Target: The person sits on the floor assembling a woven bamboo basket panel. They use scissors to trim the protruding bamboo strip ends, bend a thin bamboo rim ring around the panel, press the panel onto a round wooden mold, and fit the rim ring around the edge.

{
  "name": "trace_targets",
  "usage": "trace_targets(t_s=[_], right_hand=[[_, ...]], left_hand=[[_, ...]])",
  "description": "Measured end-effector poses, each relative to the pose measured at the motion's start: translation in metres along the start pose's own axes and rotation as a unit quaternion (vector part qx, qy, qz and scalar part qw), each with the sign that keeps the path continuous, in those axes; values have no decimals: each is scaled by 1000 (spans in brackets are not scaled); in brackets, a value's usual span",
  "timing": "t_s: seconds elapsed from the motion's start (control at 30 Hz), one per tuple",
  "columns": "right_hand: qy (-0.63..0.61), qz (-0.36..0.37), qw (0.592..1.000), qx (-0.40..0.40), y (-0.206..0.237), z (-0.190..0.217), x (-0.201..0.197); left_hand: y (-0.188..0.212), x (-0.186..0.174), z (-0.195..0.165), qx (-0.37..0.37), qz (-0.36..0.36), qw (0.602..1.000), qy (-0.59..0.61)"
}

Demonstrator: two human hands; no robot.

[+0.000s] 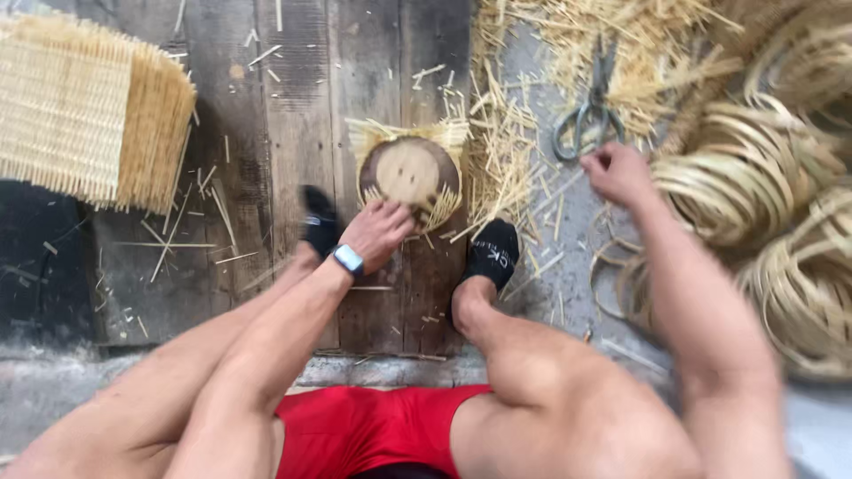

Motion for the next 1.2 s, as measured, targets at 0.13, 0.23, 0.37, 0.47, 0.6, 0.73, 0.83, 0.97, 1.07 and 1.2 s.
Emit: trace_targets(t_s=[0.13, 0.23, 0.37, 0.47, 0.6, 0.73, 0.83, 0.97, 1.07, 1.2], right_hand=[[-17, -97, 995, 32, -46, -39, 34], [26, -222, 975, 7, -68, -30, 31], [-24, -196, 975, 101, -97, -38, 42], [-36, -79, 976, 200, -112, -52, 53], [-339, 75, 901, 258, -98, -67, 86], [-505, 52, 858, 79, -62, -46, 97], [-333, 48, 936, 104, -14, -36, 112], [-31, 41, 999, 1, 10, 16, 109], [71, 32, 993, -93, 11, 61, 110], [173, 15, 976, -129, -6, 102, 128]], left_hand=[[14, 36, 43, -134, 230, 950, 162], [-14, 14, 78, -319, -24, 924, 212], [-72, 34, 70, -476, -41, 857, 192], [-82, 39, 76, -538, -45, 817, 203], [-77, 33, 88, -476, -31, 857, 198], [-83, 29, 81, -335, -46, 923, 185], [-91, 41, 75, -240, 66, 952, 181], [-83, 31, 73, -204, 75, 972, 91], [-60, 28, 73, -347, 5, 926, 149], [-55, 34, 61, -402, -83, 898, 157]])
Point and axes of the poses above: each hand's wrist, its own y-axis away from the middle knuckle, its own x-axis out of the palm, z = x × y, the point moved 7 cm from there along -y, towards the middle knuckle, and after that the axes turned 11 degrees about z, right-handed, at the moved point
